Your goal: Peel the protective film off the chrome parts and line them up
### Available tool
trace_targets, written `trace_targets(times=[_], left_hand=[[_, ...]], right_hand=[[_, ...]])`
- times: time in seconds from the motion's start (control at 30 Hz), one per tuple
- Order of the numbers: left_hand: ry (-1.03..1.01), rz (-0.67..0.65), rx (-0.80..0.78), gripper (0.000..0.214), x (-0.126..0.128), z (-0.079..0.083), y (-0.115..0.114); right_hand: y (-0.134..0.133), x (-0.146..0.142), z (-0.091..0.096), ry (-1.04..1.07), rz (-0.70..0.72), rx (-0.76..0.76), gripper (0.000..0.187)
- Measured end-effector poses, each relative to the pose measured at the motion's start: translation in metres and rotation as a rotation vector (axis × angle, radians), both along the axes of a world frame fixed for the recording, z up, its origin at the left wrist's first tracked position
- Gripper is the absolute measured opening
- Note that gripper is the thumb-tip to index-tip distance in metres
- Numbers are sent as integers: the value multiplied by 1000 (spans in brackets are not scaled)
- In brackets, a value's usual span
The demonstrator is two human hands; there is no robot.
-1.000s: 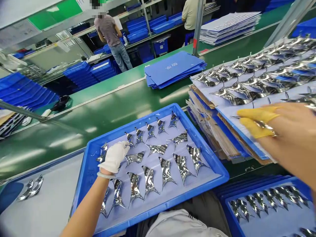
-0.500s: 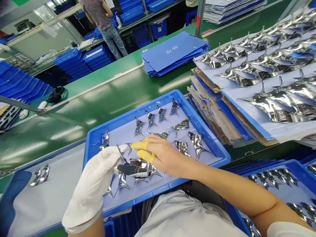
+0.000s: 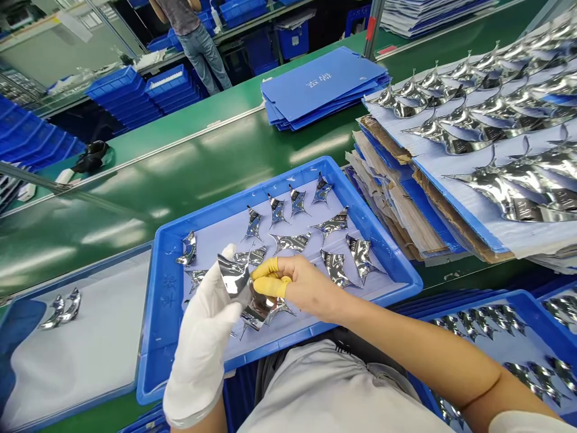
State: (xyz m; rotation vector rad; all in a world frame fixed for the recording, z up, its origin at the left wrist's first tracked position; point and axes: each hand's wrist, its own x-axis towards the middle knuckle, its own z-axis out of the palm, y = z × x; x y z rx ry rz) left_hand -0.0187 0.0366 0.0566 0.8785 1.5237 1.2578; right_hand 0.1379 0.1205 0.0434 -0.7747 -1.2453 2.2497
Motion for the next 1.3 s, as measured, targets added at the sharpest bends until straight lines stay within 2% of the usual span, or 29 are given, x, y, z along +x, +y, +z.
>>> trace_targets(times=[0.07, 0.1, 0.17, 0.27, 0.37, 0.73, 0.87, 1.03, 1.17, 1.3], left_hand=[[-70, -4, -9, 100, 4, 0, -3], [-93, 19, -5, 101, 4, -1, -5], [-125, 100, 11, 85, 4, -3, -5], [-161, 235, 56, 44, 1, -5, -2], [-160, 311, 64, 29, 0, -7, 2], [-124, 305, 34, 26, 4, -7, 6], [-157, 295, 39, 28, 2, -12, 4], [-56, 233, 108, 28, -1, -21, -1], [-82, 247, 79, 32, -3, -22, 0], [24, 244, 85, 37, -7, -28, 0]], right_hand=[[-3, -2, 2, 24, 41, -20, 20], [-4, -3, 3, 42, 62, -31, 20], [-6, -4, 4, 68, 89, -38, 21], [-8, -4, 2, 72, 86, -43, 21], [-8, -4, 0, 64, 73, -80, 24], [-11, -6, -5, 99, 64, -111, 18], [-12, -6, -6, 117, 68, -131, 19], [-11, -7, -8, 121, 62, -143, 17], [-12, -7, -8, 73, 69, -112, 18], [-13, -6, -5, 47, 72, -60, 16]])
